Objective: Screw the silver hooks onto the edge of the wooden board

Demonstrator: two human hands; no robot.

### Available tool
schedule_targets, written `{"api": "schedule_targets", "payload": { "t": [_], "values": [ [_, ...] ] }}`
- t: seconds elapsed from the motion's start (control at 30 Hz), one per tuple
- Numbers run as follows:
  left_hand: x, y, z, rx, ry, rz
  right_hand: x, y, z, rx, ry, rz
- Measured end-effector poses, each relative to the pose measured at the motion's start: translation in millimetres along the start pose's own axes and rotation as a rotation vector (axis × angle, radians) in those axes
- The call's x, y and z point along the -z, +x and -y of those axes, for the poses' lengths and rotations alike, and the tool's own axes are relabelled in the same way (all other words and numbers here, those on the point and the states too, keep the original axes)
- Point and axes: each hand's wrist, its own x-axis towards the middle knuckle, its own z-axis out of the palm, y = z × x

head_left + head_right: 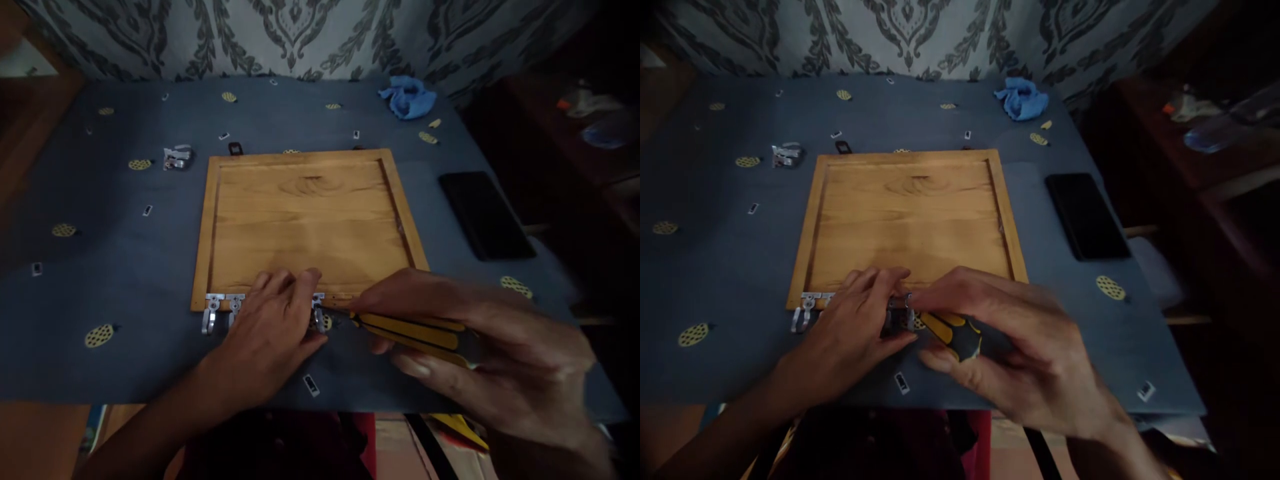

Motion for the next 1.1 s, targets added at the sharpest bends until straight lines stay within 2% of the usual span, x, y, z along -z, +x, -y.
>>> {"api": "schedule_targets", "payload": {
  "t": [0.1, 0.27, 0.47, 0.6, 0.7, 0.83, 0.9, 1.1],
  "values": [
    [-0.8, -1, 2, -0.015, -0.001, 0.016, 2, 3, 0, -0.016, 0.056, 0.047],
    [-1.7, 1, 3, -0.025, 0.013, 0.028, 0, 6, -1, -0.043, 0.032, -0.003],
    [-0.2, 3, 1, -0.015, 0.000, 0.017, -14, 7, -4, 0.026, -0.045, -0.184],
    [-0.5, 2, 2, -0.045, 0.011, 0.001, -20, 7, 0, 0.008, -0.087, -0.229],
    [-0.3, 1, 3, -0.048, 0.005, -0.004, -15, 7, 3, -0.036, -0.109, -0.187],
    [0.8, 1, 2, -0.038, -0.008, 0.001, -4, 7, 7, -0.027, -0.085, -0.028],
    [0.8, 1, 2, -0.033, -0.005, -0.011, -4, 9, 8, -0.019, -0.094, -0.009],
    [-1.0, 1, 2, -0.041, 0.003, -0.055, -19, 9, 7, 0.057, -0.248, -0.210]
  ]
}}
